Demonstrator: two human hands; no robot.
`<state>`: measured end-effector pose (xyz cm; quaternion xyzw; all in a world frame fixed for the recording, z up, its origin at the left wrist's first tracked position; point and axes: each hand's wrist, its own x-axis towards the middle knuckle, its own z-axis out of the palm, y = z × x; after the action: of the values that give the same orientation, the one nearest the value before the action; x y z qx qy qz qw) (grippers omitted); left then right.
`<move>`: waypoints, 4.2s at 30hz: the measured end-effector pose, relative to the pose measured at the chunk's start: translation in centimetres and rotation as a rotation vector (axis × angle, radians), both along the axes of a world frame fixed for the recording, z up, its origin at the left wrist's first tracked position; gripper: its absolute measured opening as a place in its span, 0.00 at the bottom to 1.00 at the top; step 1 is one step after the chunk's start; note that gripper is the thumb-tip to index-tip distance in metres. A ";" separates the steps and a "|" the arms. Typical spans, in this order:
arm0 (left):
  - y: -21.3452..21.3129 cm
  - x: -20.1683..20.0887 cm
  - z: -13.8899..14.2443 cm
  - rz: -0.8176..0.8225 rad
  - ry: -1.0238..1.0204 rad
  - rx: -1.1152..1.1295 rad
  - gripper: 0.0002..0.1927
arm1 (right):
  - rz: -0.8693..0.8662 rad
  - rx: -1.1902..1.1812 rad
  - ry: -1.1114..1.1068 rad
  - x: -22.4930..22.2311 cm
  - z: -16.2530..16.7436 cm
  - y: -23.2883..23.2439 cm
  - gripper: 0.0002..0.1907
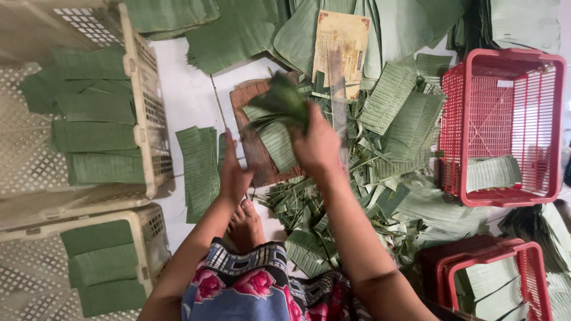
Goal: The person sits on the floor trimming banana leaves. They gather stacks of cut leaf pieces, align them on a wooden board, hold them steady and slice off ragged edges with a long knife, then place the trimmed pieces into red plastic baskets and set rejects aside.
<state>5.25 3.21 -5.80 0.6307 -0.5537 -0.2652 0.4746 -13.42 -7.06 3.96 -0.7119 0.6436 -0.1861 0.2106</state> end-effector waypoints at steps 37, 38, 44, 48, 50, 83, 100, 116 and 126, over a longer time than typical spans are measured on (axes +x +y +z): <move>-8.0 -0.7 2.9 -0.138 0.906 0.587 0.16 | 0.194 0.578 -1.079 -3.8 -5.3 1.0 0.36; -7.7 -0.6 2.6 -0.124 0.880 0.624 0.16 | 0.211 0.596 -1.131 -3.8 -5.4 1.2 0.34; -3.0 -2.0 0.0 0.180 1.431 0.845 0.20 | -0.387 0.907 -0.933 -3.3 -6.6 2.9 0.33; -0.4 -4.0 0.1 0.196 1.469 0.736 0.20 | -0.183 0.653 -0.734 -2.2 -6.1 4.5 0.33; -0.1 -4.3 0.8 0.140 1.504 0.613 0.20 | -0.120 0.492 -0.396 -1.9 -4.4 5.1 0.34; 4.2 4.4 11.7 0.301 0.980 0.145 0.19 | 0.347 0.465 -0.767 2.0 7.4 6.8 0.46; 37.7 14.8 5.0 1.726 0.655 0.688 0.25 | -0.023 0.414 -0.483 -8.7 -1.1 6.8 0.42; 36.3 14.6 5.6 1.547 0.601 0.967 0.29 | 0.038 0.182 -0.001 -8.8 -3.3 11.1 0.33; 27.4 11.5 8.3 0.883 0.295 -0.028 0.27 | -0.161 0.079 -0.184 -6.7 -3.1 9.7 0.15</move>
<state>16.77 30.63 2.55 0.7551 -0.1622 -0.1169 0.6243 -20.13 2.65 0.85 -0.6290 0.6834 -0.2416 0.2811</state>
